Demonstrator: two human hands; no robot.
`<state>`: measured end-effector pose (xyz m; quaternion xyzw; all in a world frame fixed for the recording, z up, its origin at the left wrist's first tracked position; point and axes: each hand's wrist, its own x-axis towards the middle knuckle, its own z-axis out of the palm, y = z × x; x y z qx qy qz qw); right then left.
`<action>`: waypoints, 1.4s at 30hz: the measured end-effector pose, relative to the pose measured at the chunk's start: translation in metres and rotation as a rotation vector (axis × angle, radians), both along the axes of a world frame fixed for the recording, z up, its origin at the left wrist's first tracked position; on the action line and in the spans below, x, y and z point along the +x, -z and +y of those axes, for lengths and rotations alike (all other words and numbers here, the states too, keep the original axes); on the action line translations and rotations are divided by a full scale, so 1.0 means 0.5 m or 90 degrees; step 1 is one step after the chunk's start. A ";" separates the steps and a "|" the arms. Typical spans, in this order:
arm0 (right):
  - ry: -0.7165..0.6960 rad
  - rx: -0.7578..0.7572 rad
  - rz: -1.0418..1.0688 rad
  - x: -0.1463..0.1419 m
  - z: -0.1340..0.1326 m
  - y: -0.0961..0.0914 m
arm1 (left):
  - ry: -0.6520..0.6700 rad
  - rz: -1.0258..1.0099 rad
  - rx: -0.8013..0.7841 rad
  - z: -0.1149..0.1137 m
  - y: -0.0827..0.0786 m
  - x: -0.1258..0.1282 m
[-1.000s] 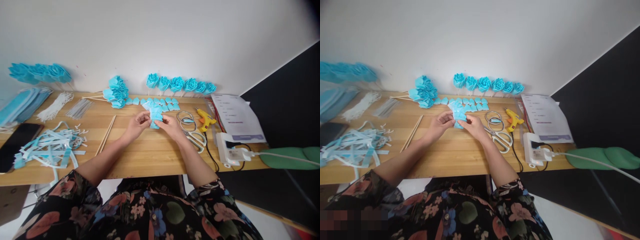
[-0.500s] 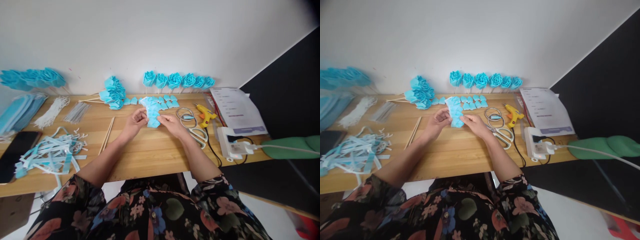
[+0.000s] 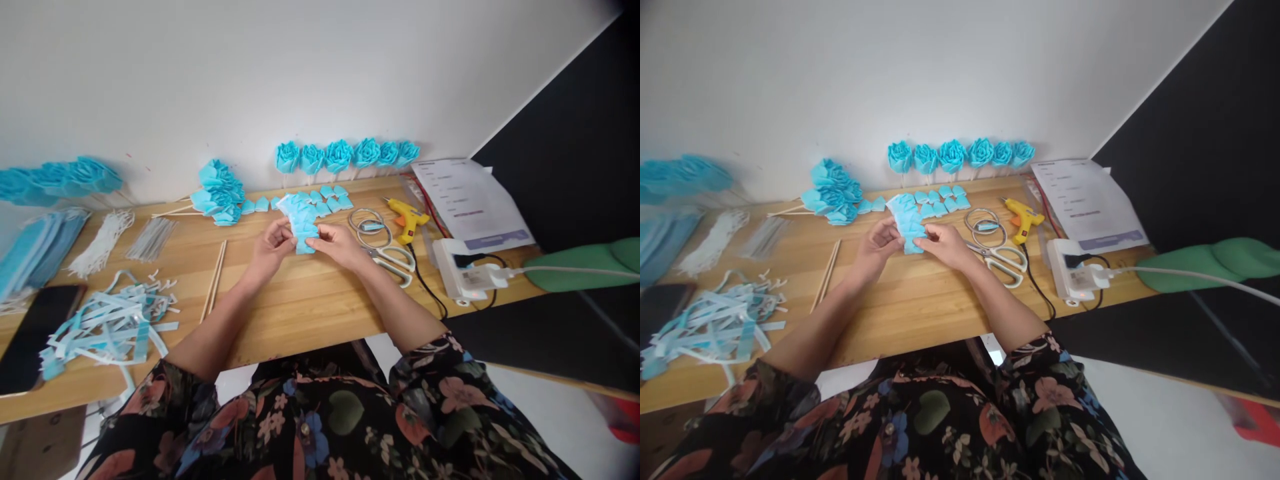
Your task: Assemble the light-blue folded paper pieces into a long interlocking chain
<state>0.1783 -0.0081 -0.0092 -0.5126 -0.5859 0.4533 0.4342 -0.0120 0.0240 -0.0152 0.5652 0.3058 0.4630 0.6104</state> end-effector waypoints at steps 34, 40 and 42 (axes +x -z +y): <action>-0.051 -0.032 -0.017 0.007 0.006 0.008 | 0.052 -0.040 0.001 0.018 0.033 -0.014; -0.092 -0.066 0.105 0.002 0.002 -0.020 | 0.021 -0.057 0.015 0.021 0.038 -0.013; -0.093 -0.073 0.108 -0.002 0.002 -0.021 | 0.016 -0.058 0.013 0.021 0.039 -0.013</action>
